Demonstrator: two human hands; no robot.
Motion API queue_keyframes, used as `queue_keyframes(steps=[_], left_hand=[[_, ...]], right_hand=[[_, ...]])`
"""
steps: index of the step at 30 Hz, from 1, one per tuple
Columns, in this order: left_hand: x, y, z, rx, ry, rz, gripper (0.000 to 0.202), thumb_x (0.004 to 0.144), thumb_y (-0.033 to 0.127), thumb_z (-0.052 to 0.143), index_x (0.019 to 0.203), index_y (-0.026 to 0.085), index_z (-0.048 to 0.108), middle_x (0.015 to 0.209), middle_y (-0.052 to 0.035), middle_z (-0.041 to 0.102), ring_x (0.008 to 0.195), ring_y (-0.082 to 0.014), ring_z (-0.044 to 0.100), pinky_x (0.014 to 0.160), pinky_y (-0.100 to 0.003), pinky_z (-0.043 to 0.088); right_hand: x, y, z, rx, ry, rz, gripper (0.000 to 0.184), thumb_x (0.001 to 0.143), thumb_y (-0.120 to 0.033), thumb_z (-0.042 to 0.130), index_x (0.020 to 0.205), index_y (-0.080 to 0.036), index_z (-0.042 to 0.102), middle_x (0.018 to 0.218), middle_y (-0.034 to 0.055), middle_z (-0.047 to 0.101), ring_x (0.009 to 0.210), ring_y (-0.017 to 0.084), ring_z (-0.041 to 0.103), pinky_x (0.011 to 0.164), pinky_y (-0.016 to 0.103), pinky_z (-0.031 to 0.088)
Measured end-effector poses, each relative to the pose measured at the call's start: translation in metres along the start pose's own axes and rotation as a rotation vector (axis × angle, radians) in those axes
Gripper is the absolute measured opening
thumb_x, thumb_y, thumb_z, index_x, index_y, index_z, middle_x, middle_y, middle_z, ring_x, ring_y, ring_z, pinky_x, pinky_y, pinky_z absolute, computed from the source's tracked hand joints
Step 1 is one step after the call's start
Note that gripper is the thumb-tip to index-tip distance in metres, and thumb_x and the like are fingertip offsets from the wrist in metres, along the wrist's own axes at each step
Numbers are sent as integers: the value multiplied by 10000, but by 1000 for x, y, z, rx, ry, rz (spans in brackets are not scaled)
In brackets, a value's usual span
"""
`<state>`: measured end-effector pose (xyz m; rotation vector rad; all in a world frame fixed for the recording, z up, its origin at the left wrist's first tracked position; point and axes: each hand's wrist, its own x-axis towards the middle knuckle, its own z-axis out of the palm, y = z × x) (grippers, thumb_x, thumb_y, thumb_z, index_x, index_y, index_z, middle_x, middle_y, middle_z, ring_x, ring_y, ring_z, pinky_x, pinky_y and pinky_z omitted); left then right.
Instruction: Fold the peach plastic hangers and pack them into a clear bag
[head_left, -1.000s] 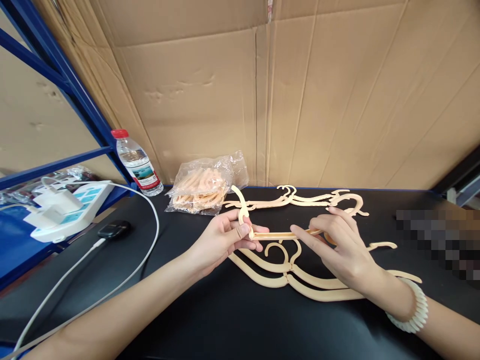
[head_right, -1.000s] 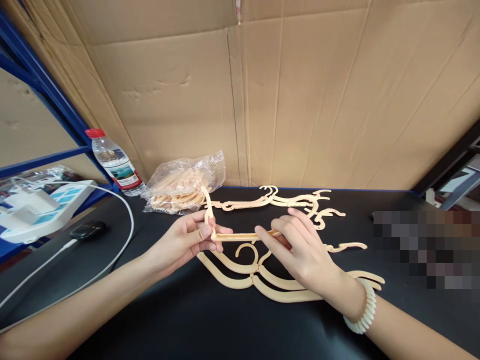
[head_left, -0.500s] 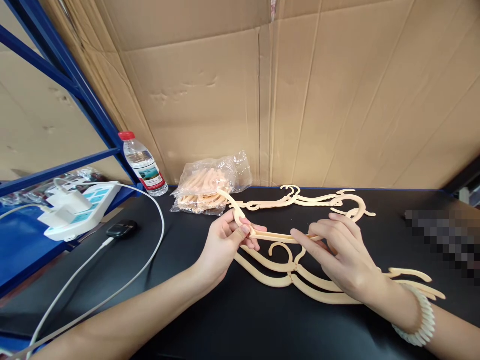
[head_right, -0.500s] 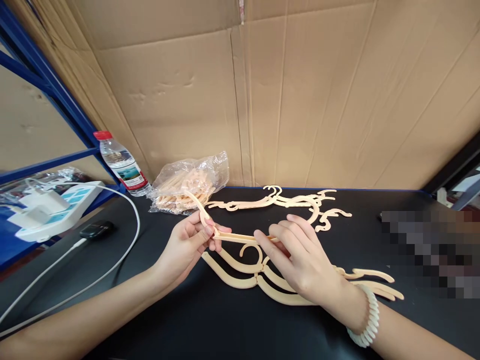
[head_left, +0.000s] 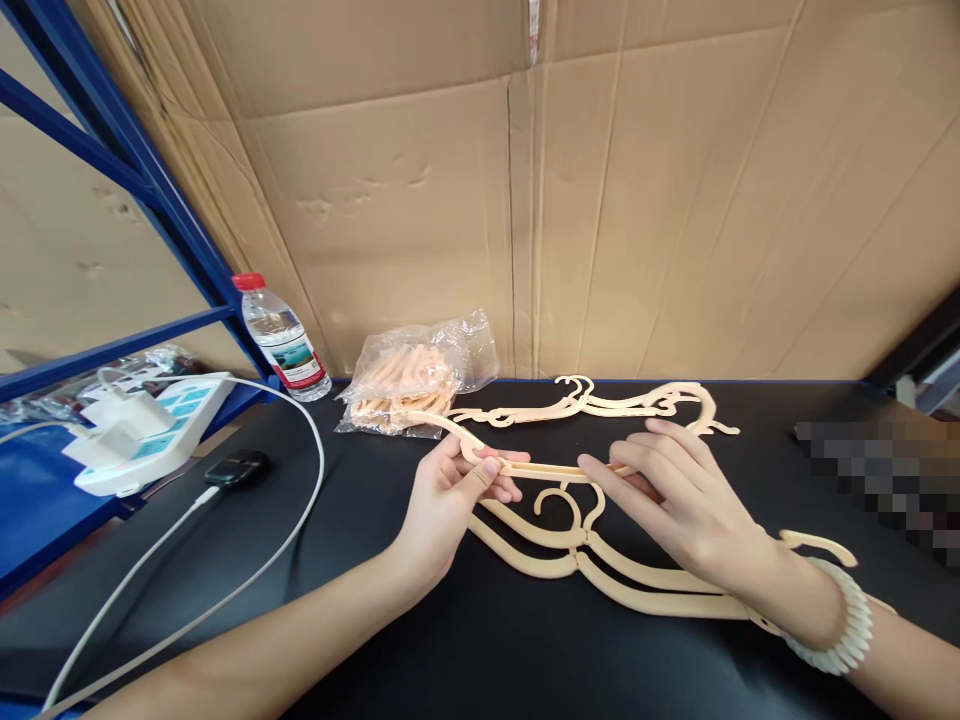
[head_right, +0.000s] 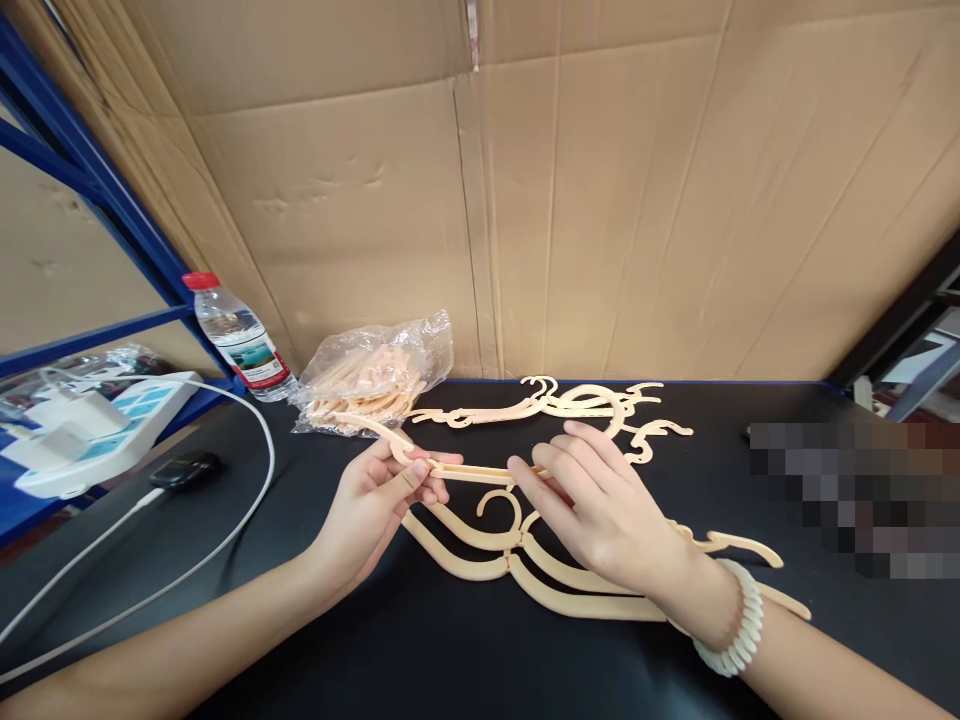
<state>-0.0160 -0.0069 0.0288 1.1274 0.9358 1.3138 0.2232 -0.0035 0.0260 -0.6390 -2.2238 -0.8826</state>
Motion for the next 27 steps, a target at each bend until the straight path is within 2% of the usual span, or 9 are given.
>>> queue_keyframes(steps=[4, 7, 12, 15, 21, 24, 27], left_hand=[[5, 0, -4, 47, 7, -33, 229, 750, 302, 756, 815, 141, 606, 1027, -93, 729, 564, -87, 628, 555, -218, 499], [17, 0, -10, 59, 44, -10, 245, 739, 310, 762, 839, 137, 620, 961, -67, 723, 579, -81, 625, 560, -203, 490], [40, -4, -22, 52, 108, 60, 349, 733, 271, 750, 998, 159, 553, 995, -84, 712, 800, -135, 679, 799, -284, 531], [49, -8, -27, 286, 86, 148, 348, 762, 302, 685, 1040, 170, 522, 1089, -109, 667, 858, -171, 684, 801, -339, 539], [51, -9, -35, 568, 12, 251, 246, 718, 262, 668, 943, 191, 598, 1085, -74, 642, 778, -170, 659, 695, -307, 532], [50, -8, -36, 658, -15, 292, 201, 732, 265, 644, 925, 211, 626, 1046, -54, 654, 778, -174, 648, 671, -287, 520], [49, -9, -35, 711, -43, 316, 188, 746, 264, 629, 929, 219, 629, 1021, -52, 664, 774, -179, 652, 668, -284, 519]], right_hand=[[5, 22, -1, -17, -74, -109, 258, 889, -9, 492, 1065, -131, 637, 860, 64, 611, 846, 181, 551, 948, 481, 484], [4, 45, 5, -24, -155, -184, 245, 909, -22, 462, 1038, -129, 640, 847, 49, 588, 839, 172, 533, 977, 512, 473], [3, 85, 31, 0, -209, -215, 277, 949, -48, 390, 975, -148, 648, 842, 29, 551, 798, 145, 499, 976, 487, 483], [10, 100, 53, 55, -212, -240, 311, 970, -74, 356, 960, -158, 655, 849, 34, 553, 822, 150, 504, 936, 453, 498], [22, 110, 91, 162, -319, -216, 327, 981, -103, 345, 963, -148, 668, 903, 74, 582, 879, 172, 518, 860, 376, 486], [21, 109, 102, 183, -340, -191, 304, 974, -102, 368, 967, -143, 669, 910, 91, 595, 880, 174, 528, 803, 337, 485], [18, 106, 109, 218, -373, -161, 259, 968, -139, 423, 931, -153, 679, 917, 98, 615, 940, 186, 541, 830, 340, 474]])
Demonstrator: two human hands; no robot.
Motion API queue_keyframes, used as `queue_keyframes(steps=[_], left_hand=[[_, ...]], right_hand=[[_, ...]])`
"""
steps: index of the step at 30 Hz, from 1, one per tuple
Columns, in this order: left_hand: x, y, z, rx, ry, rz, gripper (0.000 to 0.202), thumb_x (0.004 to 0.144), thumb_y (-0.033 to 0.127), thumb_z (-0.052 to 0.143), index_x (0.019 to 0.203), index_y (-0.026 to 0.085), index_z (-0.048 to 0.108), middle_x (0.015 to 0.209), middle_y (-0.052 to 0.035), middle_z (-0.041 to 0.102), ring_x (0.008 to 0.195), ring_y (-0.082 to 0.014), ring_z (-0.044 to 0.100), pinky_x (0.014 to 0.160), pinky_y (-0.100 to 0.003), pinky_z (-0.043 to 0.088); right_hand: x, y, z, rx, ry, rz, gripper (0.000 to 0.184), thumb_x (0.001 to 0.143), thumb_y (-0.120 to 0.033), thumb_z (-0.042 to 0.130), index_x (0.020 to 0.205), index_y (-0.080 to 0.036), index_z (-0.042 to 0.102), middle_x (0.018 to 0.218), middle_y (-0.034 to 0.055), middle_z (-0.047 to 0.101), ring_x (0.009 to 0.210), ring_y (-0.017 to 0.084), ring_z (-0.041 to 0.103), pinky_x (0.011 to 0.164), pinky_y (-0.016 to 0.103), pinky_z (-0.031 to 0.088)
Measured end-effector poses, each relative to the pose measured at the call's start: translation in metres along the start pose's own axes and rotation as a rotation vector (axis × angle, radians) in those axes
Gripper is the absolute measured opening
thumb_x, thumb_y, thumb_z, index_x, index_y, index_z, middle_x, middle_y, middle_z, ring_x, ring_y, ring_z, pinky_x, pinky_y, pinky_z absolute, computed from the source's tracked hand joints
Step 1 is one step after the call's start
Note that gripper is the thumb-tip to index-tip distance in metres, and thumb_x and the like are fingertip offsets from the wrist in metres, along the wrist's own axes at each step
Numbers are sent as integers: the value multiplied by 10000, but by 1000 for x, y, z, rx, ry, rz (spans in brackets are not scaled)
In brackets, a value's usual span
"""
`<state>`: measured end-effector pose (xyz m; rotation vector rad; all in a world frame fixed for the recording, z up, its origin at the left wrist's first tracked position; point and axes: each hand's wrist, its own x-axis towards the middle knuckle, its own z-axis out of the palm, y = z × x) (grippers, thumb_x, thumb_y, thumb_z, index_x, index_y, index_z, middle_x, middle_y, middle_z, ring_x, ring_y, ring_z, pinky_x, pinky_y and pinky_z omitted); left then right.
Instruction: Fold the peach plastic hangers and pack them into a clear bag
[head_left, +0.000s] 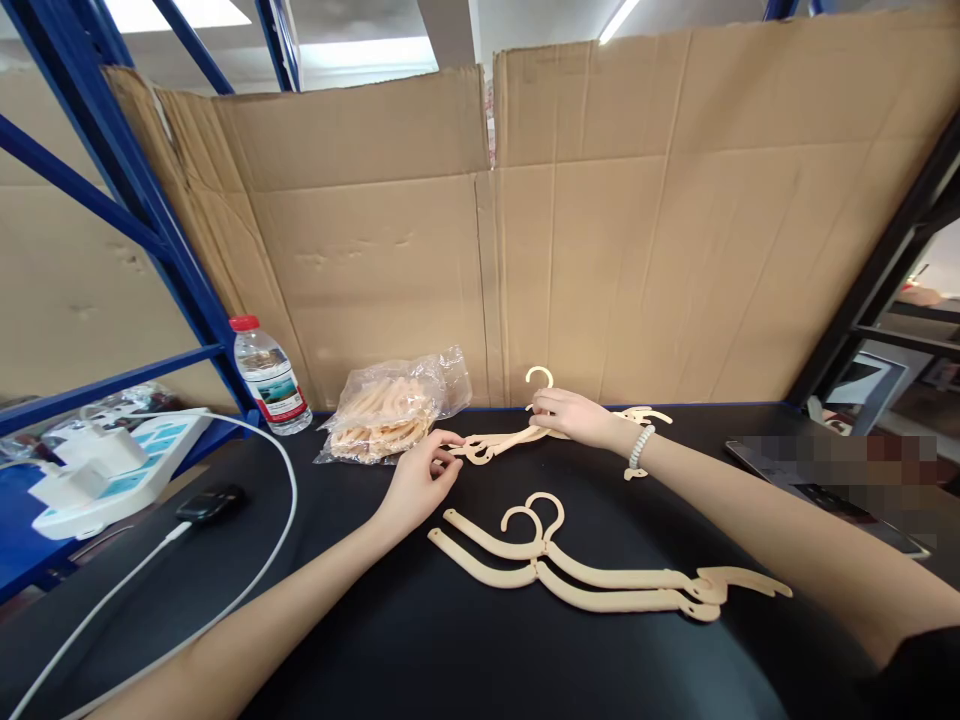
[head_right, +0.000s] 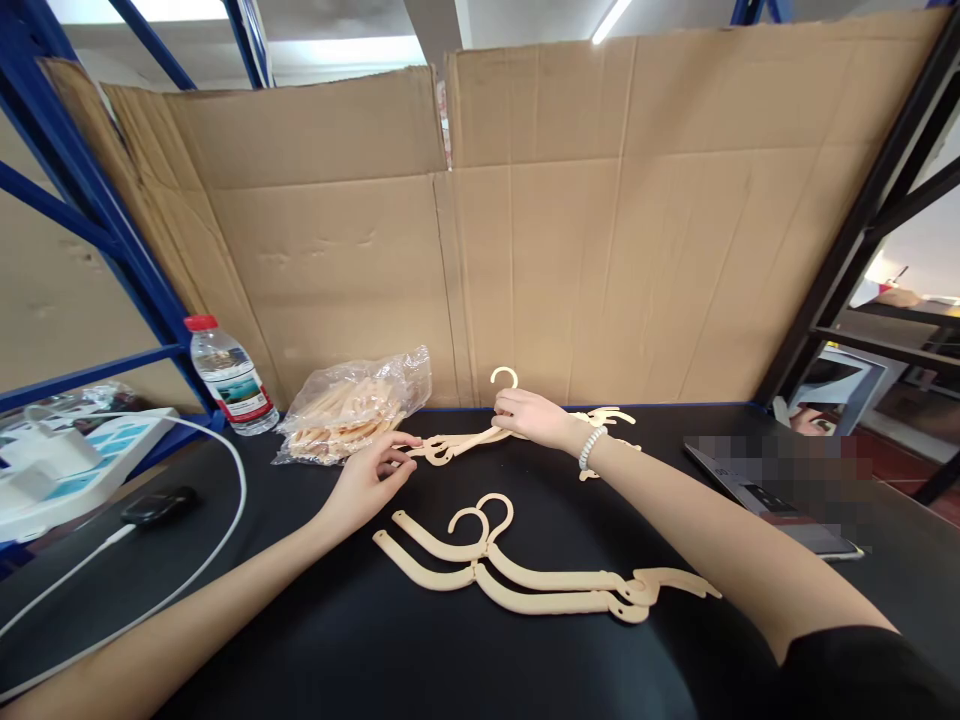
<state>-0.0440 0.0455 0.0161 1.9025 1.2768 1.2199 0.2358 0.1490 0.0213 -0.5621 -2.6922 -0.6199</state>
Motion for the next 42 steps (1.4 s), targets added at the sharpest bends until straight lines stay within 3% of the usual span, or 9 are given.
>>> queue_keyframes(steps=[5, 9, 12, 15, 17, 19, 23, 36, 42], left_hand=[[-1, 5, -1, 57, -61, 44, 176, 776, 253, 612, 948, 216, 627, 1019, -61, 669, 777, -183, 655, 637, -273, 515], [-6, 20, -11, 218, -254, 151, 169, 832, 313, 584, 955, 213, 643, 972, -58, 673, 731, -176, 637, 564, -254, 499], [-15, 35, -17, 416, -458, 314, 263, 816, 367, 631, 1039, 233, 662, 988, -51, 676, 874, -211, 630, 754, -303, 507], [-25, 47, -15, 540, -607, 410, 444, 743, 445, 712, 1127, 234, 641, 1091, -76, 642, 1005, -257, 589, 883, -355, 465], [-31, 50, -10, 579, -659, 437, 514, 707, 497, 736, 1131, 223, 636, 1108, -86, 630, 1011, -274, 577, 894, -369, 448], [-33, 51, -4, 585, -675, 446, 495, 738, 523, 706, 1121, 217, 638, 1092, -86, 635, 997, -275, 570, 884, -370, 432], [-28, 46, -3, 544, -610, 412, 302, 918, 432, 506, 1089, 223, 642, 1054, -69, 664, 958, -242, 552, 849, -346, 403], [-7, 16, -12, 809, -421, 344, 310, 938, 435, 456, 1028, 202, 640, 1059, -76, 671, 1006, -254, 552, 897, -378, 378], [-12, 32, -16, 610, -668, 404, 390, 786, 484, 679, 1069, 219, 632, 1045, -45, 651, 979, -232, 572, 845, -314, 429]], right_hand=[[-3, -8, -1, 90, -33, 122, 252, 931, -89, 468, 1064, -170, 665, 1061, 116, 642, 1110, 212, 525, 932, 373, 450], [-16, -19, -27, 158, -34, 309, 354, 924, -30, 375, 1171, -128, 610, 1131, 160, 623, 1074, 224, 558, 897, 390, 465], [-32, -38, -57, 261, -131, 354, 169, 916, -240, 536, 997, -167, 666, 890, 64, 677, 784, 175, 625, 690, 293, 495], [-48, -70, -83, 492, -350, 482, 409, 741, -541, 701, 934, -183, 659, 803, 21, 667, 673, 167, 608, 572, 265, 445], [-54, -92, -93, 502, -454, 517, 541, 630, -614, 744, 953, -193, 642, 848, 27, 666, 712, 192, 607, 595, 281, 427], [-56, -109, -98, 465, -499, 522, 603, 573, -642, 757, 960, -201, 621, 870, 30, 658, 723, 205, 599, 595, 287, 403], [-55, -120, -96, 431, -523, 494, 450, 662, -570, 712, 887, -209, 566, 838, 14, 625, 664, 175, 556, 551, 268, 340], [-61, -94, -89, 615, -494, 425, 136, 754, -254, 680, 799, -201, 563, 848, -15, 552, 723, 127, 524, 629, 242, 368], [-66, -89, -90, 641, -525, 468, 119, 730, -209, 702, 757, -191, 588, 794, -13, 569, 736, 139, 546, 650, 247, 385]])
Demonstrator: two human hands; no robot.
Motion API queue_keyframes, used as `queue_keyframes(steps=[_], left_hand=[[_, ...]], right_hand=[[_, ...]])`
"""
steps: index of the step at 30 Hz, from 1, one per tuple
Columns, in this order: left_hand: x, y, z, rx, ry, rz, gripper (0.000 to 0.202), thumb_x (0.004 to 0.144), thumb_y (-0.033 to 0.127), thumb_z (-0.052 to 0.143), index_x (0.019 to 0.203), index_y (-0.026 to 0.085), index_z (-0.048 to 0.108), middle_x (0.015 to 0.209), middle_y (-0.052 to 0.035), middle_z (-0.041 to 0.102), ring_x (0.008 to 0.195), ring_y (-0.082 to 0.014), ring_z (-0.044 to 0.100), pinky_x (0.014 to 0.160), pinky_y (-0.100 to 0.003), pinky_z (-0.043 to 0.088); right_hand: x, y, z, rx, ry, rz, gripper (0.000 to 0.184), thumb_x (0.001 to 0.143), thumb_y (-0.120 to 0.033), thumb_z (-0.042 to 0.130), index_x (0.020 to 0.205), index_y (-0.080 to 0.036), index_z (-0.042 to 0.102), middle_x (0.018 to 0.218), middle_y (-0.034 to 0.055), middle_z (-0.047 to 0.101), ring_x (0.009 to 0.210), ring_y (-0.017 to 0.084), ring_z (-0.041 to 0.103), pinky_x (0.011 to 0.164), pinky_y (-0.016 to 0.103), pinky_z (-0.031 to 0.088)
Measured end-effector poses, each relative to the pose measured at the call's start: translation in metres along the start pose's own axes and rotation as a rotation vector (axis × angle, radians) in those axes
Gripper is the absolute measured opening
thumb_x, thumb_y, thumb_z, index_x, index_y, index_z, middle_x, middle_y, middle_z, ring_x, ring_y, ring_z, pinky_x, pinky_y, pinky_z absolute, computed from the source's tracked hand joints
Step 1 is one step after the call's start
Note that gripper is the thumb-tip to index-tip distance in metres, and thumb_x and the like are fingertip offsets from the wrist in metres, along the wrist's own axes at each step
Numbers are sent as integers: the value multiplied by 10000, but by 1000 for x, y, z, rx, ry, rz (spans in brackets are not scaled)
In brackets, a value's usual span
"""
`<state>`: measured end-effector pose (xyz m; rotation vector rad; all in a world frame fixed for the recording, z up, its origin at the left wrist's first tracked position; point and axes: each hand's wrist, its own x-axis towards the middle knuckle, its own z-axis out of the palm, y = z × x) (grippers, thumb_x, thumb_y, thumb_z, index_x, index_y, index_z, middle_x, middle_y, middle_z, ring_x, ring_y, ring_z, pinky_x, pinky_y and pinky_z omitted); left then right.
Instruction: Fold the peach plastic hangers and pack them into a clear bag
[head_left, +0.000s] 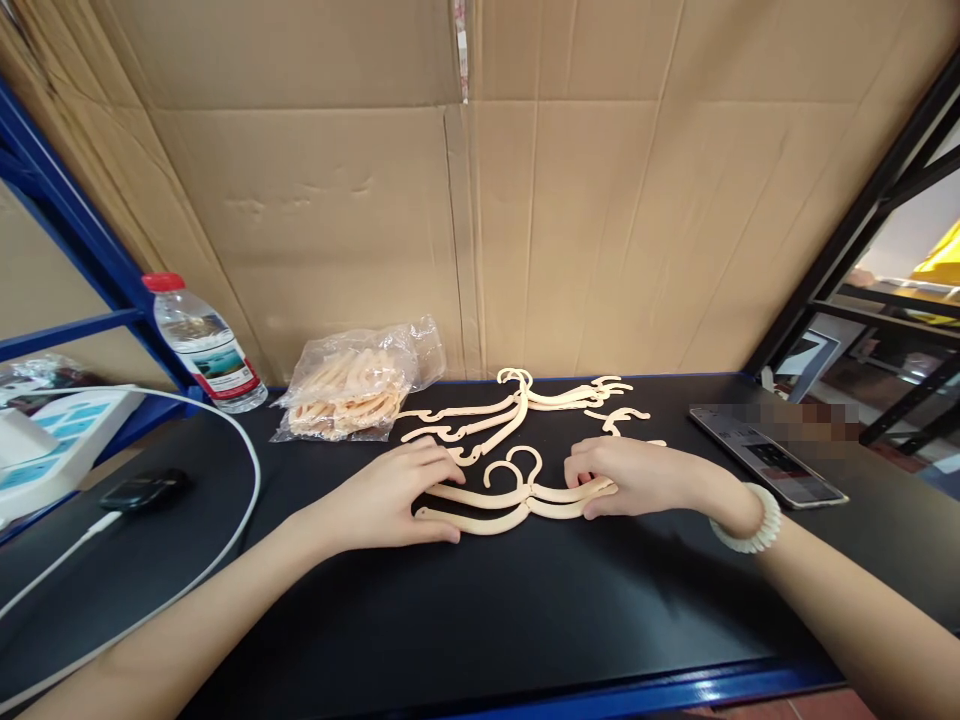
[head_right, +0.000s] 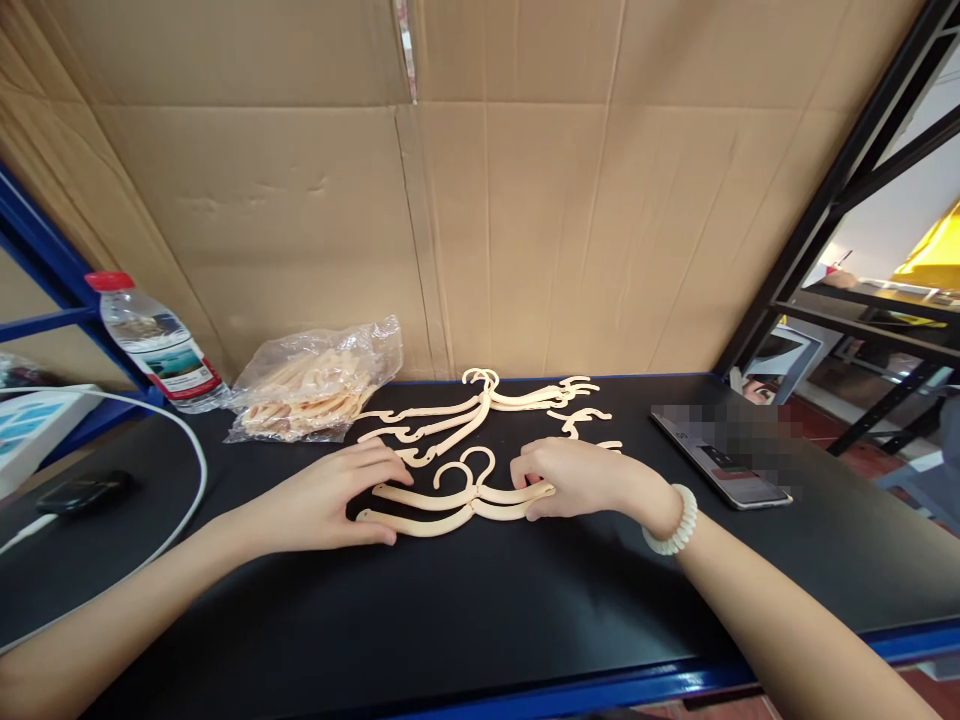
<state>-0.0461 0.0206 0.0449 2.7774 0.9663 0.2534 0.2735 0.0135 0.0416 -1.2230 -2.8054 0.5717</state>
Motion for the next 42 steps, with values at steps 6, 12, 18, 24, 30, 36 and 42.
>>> queue_keyframes(steps=[6, 12, 18, 24, 30, 36, 42], left_hand=[[-2, 4, 3, -46, -55, 42, 238, 811, 346, 690, 1004, 214, 648, 970, -36, 650, 928, -211, 583, 799, -292, 439], [-1, -2, 1, -53, 68, 47, 274, 868, 383, 615, 1085, 217, 635, 1047, -57, 662, 972, -214, 600, 854, -312, 447], [1, -5, 0, 3, 174, 50, 182, 899, 299, 560, 1029, 211, 651, 961, -39, 687, 908, -195, 622, 809, -291, 456], [-1, -6, 3, 0, 207, 62, 179, 889, 289, 567, 1019, 216, 667, 956, -36, 701, 910, -193, 632, 808, -287, 467], [0, -2, 5, 10, 229, 79, 171, 885, 286, 568, 994, 218, 681, 947, -40, 704, 888, -191, 640, 787, -286, 485], [0, 0, 4, 24, 242, 92, 158, 887, 271, 565, 981, 213, 678, 935, -38, 706, 888, -190, 643, 787, -288, 492], [-1, 3, 5, -46, 277, 59, 172, 886, 263, 558, 1006, 214, 672, 953, -44, 699, 894, -183, 636, 784, -280, 497]], right_hand=[[-7, 10, -16, 118, 116, -36, 109, 832, -287, 611, 867, -191, 651, 856, 26, 656, 756, 157, 591, 672, 260, 439], [-14, 69, -29, -76, 532, 202, 224, 867, -166, 434, 902, -170, 655, 897, 74, 705, 790, 198, 638, 712, 312, 475], [-13, 109, -17, -119, 453, 270, 278, 792, -97, 495, 961, -165, 705, 1039, 103, 722, 975, 260, 660, 870, 373, 495], [-12, 121, -11, -80, 429, 275, 268, 796, -125, 532, 977, -193, 717, 1082, 96, 719, 1004, 265, 661, 888, 381, 501], [-12, 128, -10, -28, 462, 261, 138, 796, -242, 575, 777, -193, 702, 861, 88, 717, 816, 247, 665, 767, 358, 506], [-14, 123, -15, 62, 521, 235, 128, 752, -321, 621, 723, -206, 670, 822, 66, 696, 806, 232, 639, 763, 353, 472], [-17, 109, -23, 230, 579, 237, 348, 775, -532, 588, 749, -187, 623, 705, 47, 655, 651, 184, 601, 632, 323, 474]])
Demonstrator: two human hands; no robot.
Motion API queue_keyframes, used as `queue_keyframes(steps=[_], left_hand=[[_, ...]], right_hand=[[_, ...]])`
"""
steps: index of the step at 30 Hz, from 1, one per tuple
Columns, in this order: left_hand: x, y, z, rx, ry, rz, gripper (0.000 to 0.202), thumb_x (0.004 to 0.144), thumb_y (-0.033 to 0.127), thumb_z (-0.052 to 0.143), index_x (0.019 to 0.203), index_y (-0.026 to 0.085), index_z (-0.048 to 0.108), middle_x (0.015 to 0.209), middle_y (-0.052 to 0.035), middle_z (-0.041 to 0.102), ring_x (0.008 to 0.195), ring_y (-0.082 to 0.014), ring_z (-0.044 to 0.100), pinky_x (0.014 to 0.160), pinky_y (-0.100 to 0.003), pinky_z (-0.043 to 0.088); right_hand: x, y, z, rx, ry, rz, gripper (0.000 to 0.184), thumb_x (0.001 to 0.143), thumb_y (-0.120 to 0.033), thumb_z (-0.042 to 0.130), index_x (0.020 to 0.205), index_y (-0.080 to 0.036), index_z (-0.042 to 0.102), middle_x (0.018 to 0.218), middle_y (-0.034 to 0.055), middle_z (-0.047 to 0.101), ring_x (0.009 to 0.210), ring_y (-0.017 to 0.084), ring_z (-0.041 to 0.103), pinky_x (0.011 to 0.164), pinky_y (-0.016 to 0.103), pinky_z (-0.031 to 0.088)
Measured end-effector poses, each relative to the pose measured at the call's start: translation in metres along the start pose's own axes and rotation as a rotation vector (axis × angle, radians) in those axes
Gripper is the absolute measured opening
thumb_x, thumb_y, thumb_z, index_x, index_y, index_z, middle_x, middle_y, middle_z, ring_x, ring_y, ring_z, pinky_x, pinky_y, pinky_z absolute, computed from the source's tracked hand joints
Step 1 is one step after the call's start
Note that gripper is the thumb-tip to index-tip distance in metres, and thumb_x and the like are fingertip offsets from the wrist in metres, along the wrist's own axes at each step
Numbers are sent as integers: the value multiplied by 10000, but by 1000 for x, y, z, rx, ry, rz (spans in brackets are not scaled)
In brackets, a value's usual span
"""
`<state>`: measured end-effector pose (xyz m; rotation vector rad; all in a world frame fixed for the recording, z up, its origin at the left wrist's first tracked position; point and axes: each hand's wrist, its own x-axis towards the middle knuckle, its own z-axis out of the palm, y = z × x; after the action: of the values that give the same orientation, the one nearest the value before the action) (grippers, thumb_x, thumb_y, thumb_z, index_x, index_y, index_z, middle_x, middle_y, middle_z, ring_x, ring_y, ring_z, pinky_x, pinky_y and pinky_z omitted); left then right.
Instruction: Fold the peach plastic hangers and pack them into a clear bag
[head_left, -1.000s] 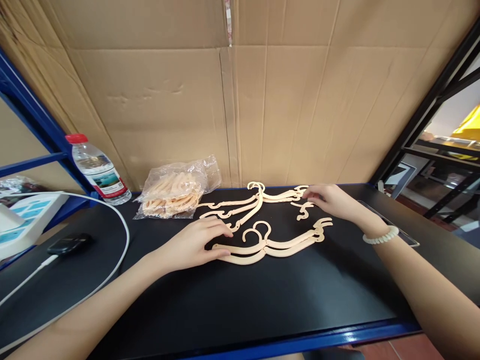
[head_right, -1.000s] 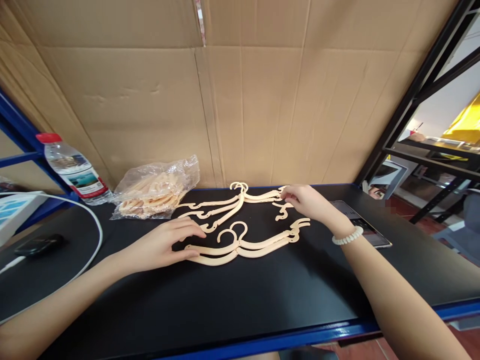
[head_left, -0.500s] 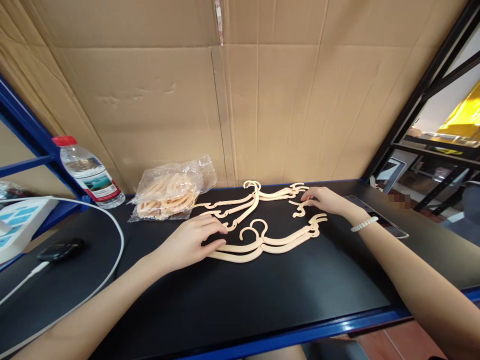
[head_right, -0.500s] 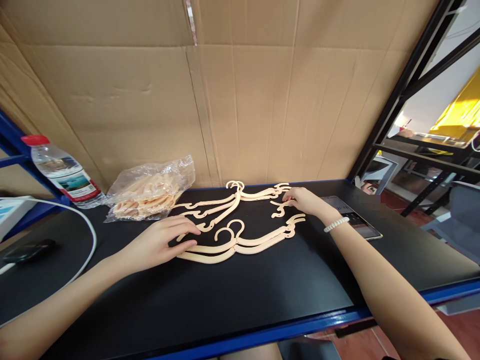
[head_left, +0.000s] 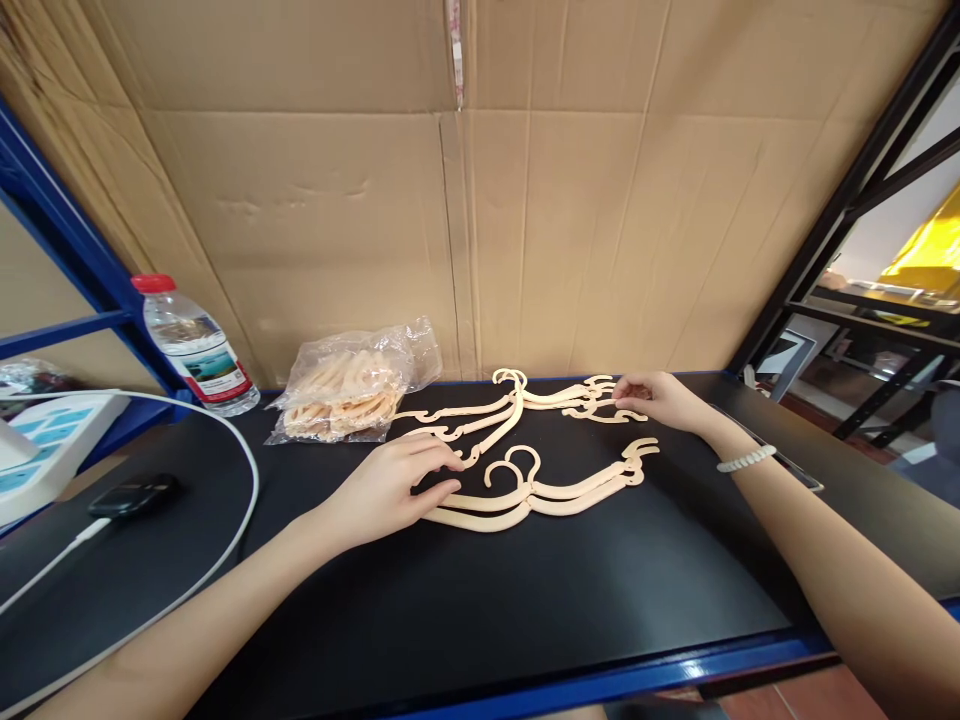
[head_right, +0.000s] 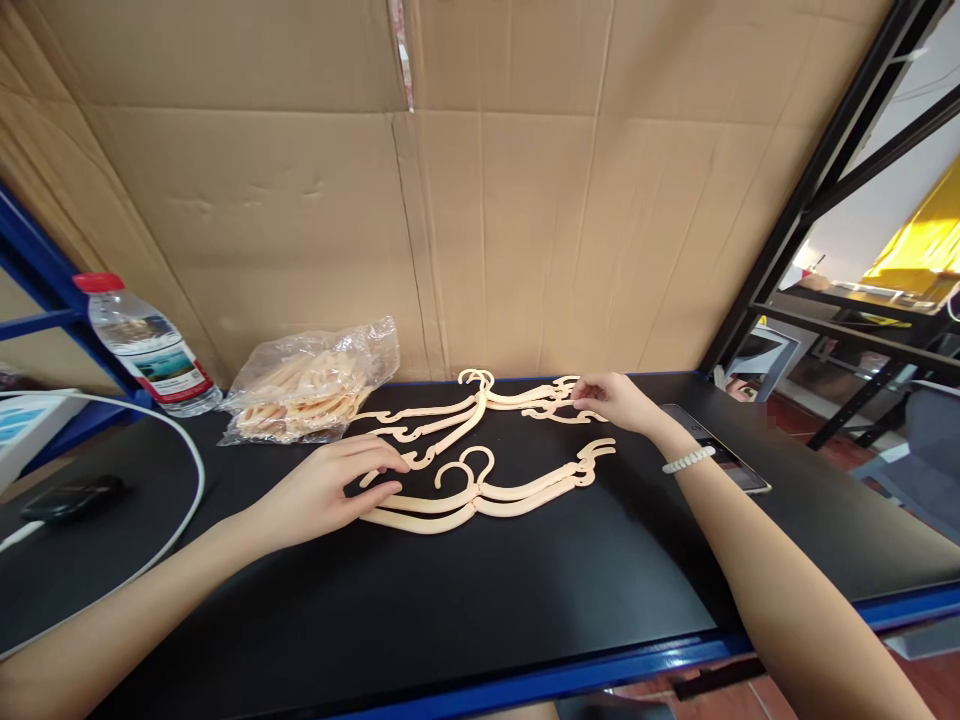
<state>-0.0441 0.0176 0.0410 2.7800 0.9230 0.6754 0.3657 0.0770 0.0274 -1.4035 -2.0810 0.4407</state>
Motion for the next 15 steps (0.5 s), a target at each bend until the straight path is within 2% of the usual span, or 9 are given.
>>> queue_keyframes(steps=[3, 5, 7, 9, 11, 13, 15], left_hand=[[2, 6, 0, -133, 50, -86, 178, 871, 273, 566, 1002, 211, 669, 926, -41, 699, 808, -165, 632, 731, -267, 501], [4, 11, 2, -302, 73, -177, 178, 864, 295, 570, 976, 202, 672, 909, -46, 703, 773, -160, 630, 711, -268, 502], [6, 16, 4, -551, 64, -303, 213, 870, 345, 569, 969, 188, 674, 924, -65, 709, 767, -165, 637, 704, -278, 510], [6, 21, 7, -854, 11, -449, 270, 871, 398, 583, 987, 173, 675, 943, -86, 716, 759, -169, 652, 704, -290, 519], [5, 27, 9, -1148, -95, -568, 320, 864, 429, 605, 1022, 161, 680, 976, -113, 723, 740, -171, 669, 679, -286, 515], [4, 33, 8, -1375, -208, -621, 334, 858, 418, 630, 1048, 151, 693, 1009, -137, 723, 724, -165, 674, 644, -261, 497], [3, 37, 6, -1529, -272, -638, 303, 846, 368, 665, 1044, 143, 711, 972, -129, 730, 656, -123, 644, 605, -226, 471]], right_hand=[[-1, -24, 8, 143, 21, -1, 417, 783, -592, 579, 837, -180, 615, 857, 74, 671, 758, 184, 622, 694, 319, 495], [-4, -48, 21, 351, 3, -1, 370, 770, -541, 641, 836, -179, 608, 894, 67, 660, 763, 169, 610, 698, 317, 495], [-7, -74, 36, 459, -52, -86, 288, 796, -466, 655, 812, -181, 615, 851, 39, 638, 769, 155, 594, 720, 316, 493], [-10, -99, 52, 514, -95, -162, 222, 824, -405, 646, 805, -185, 623, 825, 27, 627, 794, 156, 590, 753, 322, 494], [-12, -121, 65, 563, -134, -219, 180, 848, -365, 630, 812, -188, 624, 804, 21, 617, 760, 149, 583, 721, 312, 499], [-13, -137, 74, 587, -144, -265, 134, 863, -321, 617, 818, -194, 622, 808, 18, 618, 750, 145, 581, 698, 301, 497], [-12, -149, 80, 586, -121, -295, 95, 870, -275, 606, 818, -198, 621, 814, 15, 621, 758, 144, 581, 698, 296, 490]])
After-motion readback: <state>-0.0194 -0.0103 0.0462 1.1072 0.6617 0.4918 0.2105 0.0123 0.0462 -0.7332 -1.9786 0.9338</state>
